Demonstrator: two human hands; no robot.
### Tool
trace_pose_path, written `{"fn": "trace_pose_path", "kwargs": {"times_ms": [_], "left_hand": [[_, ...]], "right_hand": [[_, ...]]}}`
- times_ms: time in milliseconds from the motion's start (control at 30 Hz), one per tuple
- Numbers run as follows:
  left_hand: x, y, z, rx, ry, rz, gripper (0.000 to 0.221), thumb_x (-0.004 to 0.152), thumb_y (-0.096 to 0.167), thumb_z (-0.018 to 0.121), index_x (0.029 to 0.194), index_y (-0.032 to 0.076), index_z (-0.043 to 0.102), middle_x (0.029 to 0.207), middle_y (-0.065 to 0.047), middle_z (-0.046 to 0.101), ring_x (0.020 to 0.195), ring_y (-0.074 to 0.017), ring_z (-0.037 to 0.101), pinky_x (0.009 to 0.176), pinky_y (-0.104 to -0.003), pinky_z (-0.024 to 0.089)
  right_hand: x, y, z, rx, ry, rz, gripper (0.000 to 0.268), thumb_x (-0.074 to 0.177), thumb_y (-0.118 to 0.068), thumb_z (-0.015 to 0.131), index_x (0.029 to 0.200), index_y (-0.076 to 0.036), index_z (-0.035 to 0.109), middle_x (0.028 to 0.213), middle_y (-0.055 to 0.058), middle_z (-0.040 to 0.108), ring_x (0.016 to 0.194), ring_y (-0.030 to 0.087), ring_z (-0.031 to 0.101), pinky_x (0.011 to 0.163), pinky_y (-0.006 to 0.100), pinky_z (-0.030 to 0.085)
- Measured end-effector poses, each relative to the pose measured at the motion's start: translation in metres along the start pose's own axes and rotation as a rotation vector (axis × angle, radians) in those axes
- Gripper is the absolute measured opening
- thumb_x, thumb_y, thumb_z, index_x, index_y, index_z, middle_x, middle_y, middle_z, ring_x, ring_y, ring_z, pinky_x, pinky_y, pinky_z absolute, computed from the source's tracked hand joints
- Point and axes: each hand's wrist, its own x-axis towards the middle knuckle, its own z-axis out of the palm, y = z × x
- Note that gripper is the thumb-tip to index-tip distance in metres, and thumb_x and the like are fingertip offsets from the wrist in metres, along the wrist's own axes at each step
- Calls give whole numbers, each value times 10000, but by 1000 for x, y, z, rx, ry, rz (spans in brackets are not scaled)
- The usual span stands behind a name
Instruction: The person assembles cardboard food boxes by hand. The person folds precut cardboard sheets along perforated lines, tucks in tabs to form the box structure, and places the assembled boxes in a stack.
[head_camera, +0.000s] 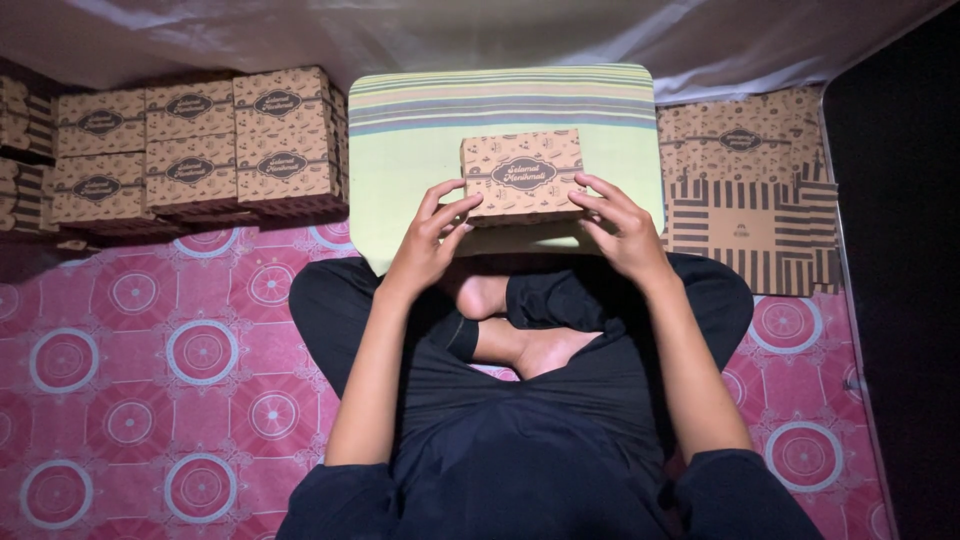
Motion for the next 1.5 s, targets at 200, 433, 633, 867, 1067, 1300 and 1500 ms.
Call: {"fn": "trace_pose_path", "kwargs": {"times_ms": [200,433,633,867,1067,1300,1500], "left_hand": [[-2,-6,-1,-14,-10,9,462,960,-35,664,1373,171,656,1439,-179,501,1040,-357,718,852,-475,628],[0,-7,-1,-77,-17,-18,457,948,-72,651,1349,147,677,1441,-195,500,1046,-382,711,858,-479,624],[0,-4,0,-53,0,-21,470,936,-93,650,1342,143,682,1436,-190,503,1047,-362,710,860,-465,627],[2,11,-6,-49,0,-13,446,968,-71,614,1353,148,664,1451,-202,505,1070,-414,701,849,-507,619],[-1,-4,-3,-64,13,-14,454,943,-98,627,1321,147,685,1453,-188,512,1070,-388,708,852,-490,623],[1,3,-5,-102,30,-20,425,947,-110,608,1296,117,692,1449,-208,520,1075,-409,705,876,-509,611],[0,-10,0,-79,57,1,432,954,-94,605,1322,121,677,1454,-213,508,1106,-431,690,908,-527,596]], "right_hand": [[-1,-2,3,-8,8,21,465,848,120,753,1251,-114,744,1360,177,668,1130,376,693,877,439,589],[-1,-5,3,-22,11,18,477,844,131,746,1253,-115,745,1362,174,667,1112,369,700,853,414,599],[-4,-1,7,-22,24,22,480,834,147,738,1240,-109,748,1360,179,669,1092,371,705,841,414,606],[-7,0,10,-33,49,24,464,838,125,751,1242,-104,745,1362,173,671,1135,366,692,829,398,614],[-12,4,16,-46,57,33,470,833,140,741,1239,-98,744,1367,173,668,1158,368,681,830,400,614],[-12,2,19,-69,75,28,446,843,127,747,1230,-95,747,1368,172,670,1143,363,690,793,378,624],[-15,13,20,-101,65,-2,478,830,135,748,1253,-86,740,1361,183,669,1098,372,699,752,370,632]]}}
